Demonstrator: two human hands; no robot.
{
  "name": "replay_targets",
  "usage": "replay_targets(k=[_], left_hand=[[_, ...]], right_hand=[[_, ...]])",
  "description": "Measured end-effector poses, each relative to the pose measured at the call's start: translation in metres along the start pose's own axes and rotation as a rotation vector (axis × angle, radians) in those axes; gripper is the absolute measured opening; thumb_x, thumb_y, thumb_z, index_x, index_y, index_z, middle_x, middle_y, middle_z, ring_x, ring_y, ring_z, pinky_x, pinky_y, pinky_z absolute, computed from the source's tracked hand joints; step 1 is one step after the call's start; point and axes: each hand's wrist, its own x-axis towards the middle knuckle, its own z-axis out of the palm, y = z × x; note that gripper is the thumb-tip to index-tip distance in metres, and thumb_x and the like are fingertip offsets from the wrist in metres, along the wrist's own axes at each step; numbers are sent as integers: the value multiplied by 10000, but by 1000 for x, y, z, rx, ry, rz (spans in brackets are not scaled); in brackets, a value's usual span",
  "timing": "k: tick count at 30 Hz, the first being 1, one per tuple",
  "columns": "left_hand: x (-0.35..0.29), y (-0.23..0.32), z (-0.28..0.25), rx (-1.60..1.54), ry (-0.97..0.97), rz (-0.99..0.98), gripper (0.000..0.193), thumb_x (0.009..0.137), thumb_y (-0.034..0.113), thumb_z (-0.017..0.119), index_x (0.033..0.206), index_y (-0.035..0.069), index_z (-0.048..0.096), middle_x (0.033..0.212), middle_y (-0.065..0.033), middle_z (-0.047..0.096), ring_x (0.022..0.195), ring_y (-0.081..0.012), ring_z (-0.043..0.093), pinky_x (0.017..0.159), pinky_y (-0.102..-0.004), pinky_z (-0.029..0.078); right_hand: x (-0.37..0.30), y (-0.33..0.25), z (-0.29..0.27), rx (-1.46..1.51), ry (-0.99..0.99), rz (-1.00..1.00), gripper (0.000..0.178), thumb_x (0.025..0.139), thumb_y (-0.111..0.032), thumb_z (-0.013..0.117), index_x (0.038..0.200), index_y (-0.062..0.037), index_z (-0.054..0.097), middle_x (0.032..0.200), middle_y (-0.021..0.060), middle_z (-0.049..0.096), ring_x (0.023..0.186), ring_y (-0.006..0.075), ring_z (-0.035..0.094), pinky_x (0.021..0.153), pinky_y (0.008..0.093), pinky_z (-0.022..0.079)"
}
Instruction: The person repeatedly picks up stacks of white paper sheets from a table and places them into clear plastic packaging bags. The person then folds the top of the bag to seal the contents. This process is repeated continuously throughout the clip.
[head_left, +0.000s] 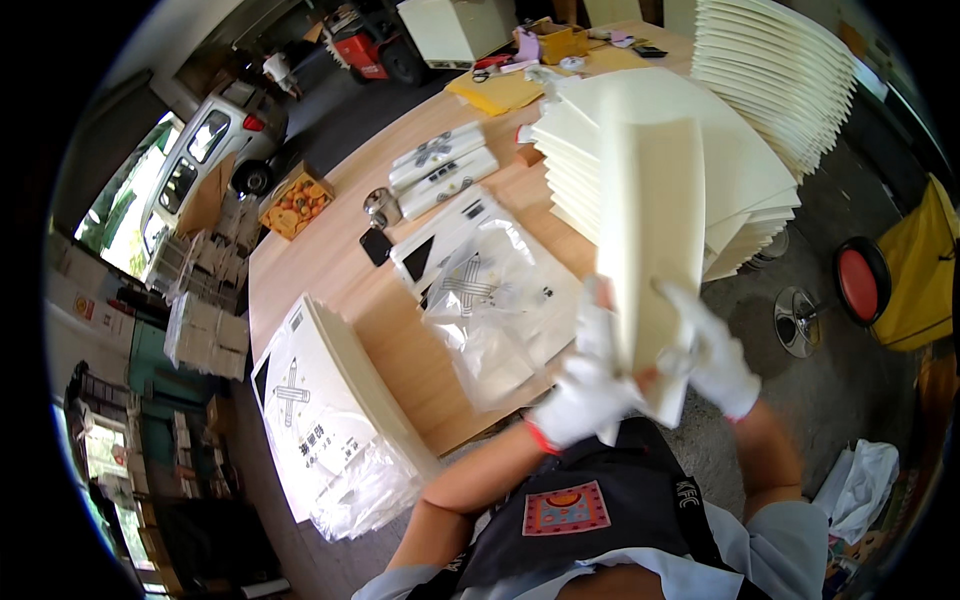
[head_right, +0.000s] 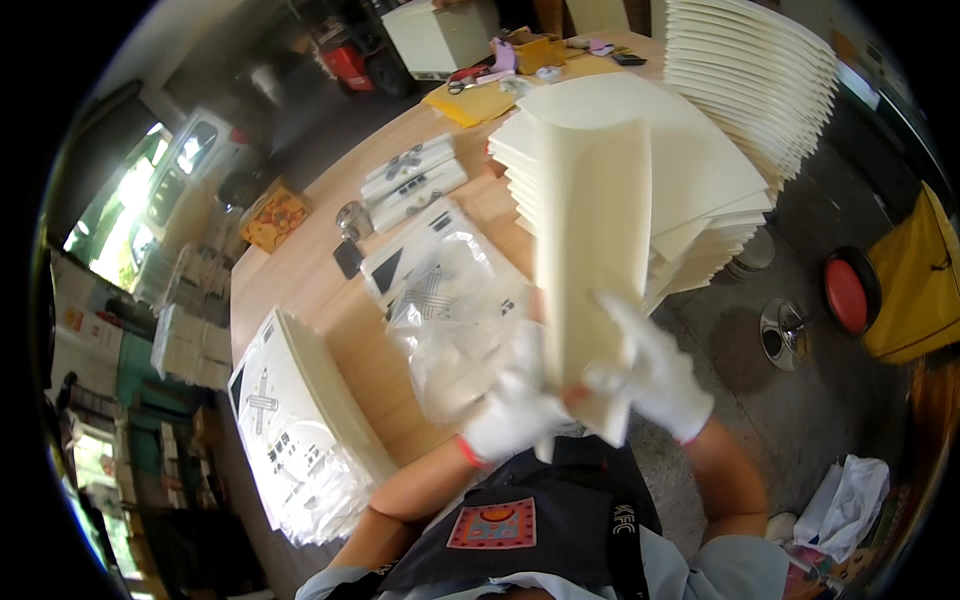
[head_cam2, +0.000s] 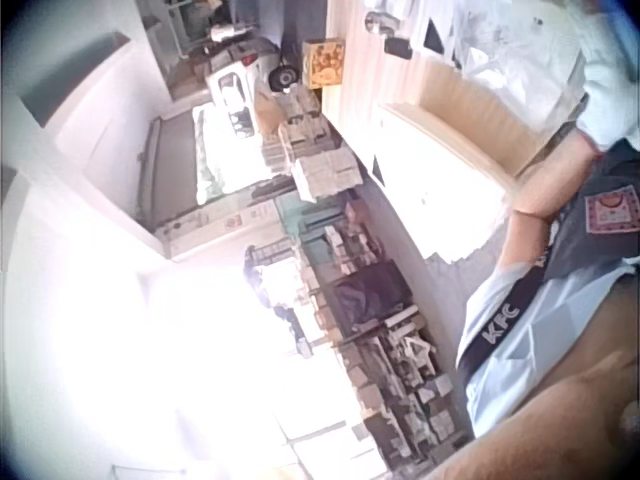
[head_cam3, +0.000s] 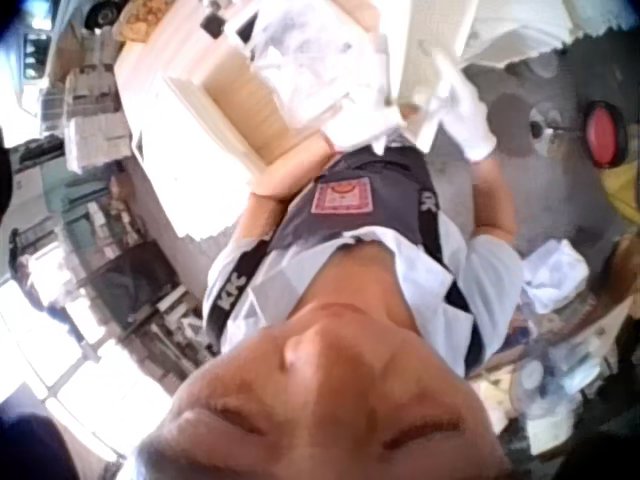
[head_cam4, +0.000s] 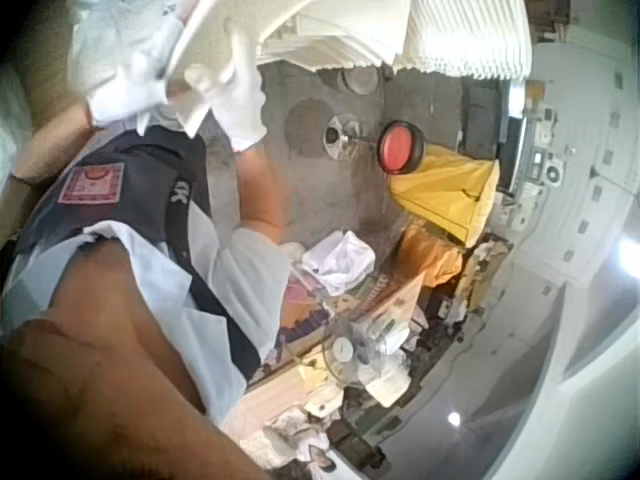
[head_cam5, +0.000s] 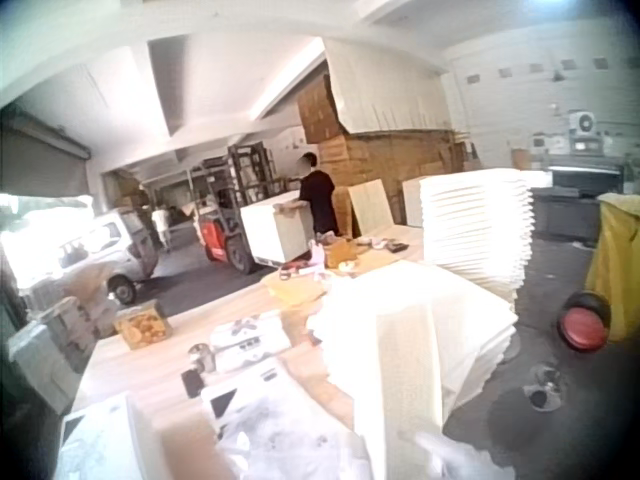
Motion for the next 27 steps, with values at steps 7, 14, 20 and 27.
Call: replay_targets(k=[7, 14, 20, 27], left_hand=[[-42, -30, -29, 284, -45, 255, 850, 600, 217, 782, 1307, -34, 383, 1374, -301, 291, 1274, -470, 313, 1046, -521, 268], [-12, -106, -117, 67, 311, -263, 411, 735, 48, 612, 1140, 29, 540, 837, -110, 631, 761, -188, 594, 625, -262, 471], [-23, -63, -113, -108, -38, -213, 134, 708, 0, 598, 829, 40, 559, 755, -43, 596, 700, -118, 547, 651, -256, 466], [-60, -58, -58, 126, -128, 583, 103, 701, 117, 670, 765, 89, 595, 793, -60, 639, 944, -307, 597, 829, -421, 488]], right_hand=[[-29, 19, 25, -209, 26, 101, 476, 813, -292, 632, 1184, -10, 529, 1017, 155, 635, 796, 267, 651, 694, 335, 500], [-56, 27, 26, -741, -375, -259, 257, 773, -326, 609, 899, -103, 630, 992, 109, 617, 649, 273, 640, 535, 358, 518], [-27, 30, 52, -983, -605, 47, 227, 817, -281, 562, 852, -64, 618, 931, 92, 630, 658, 256, 649, 528, 347, 522], [11, 82, 66, 542, -642, 621, 314, 868, -210, 603, 1088, 13, 623, 924, 29, 662, 773, 78, 602, 684, 243, 487]])
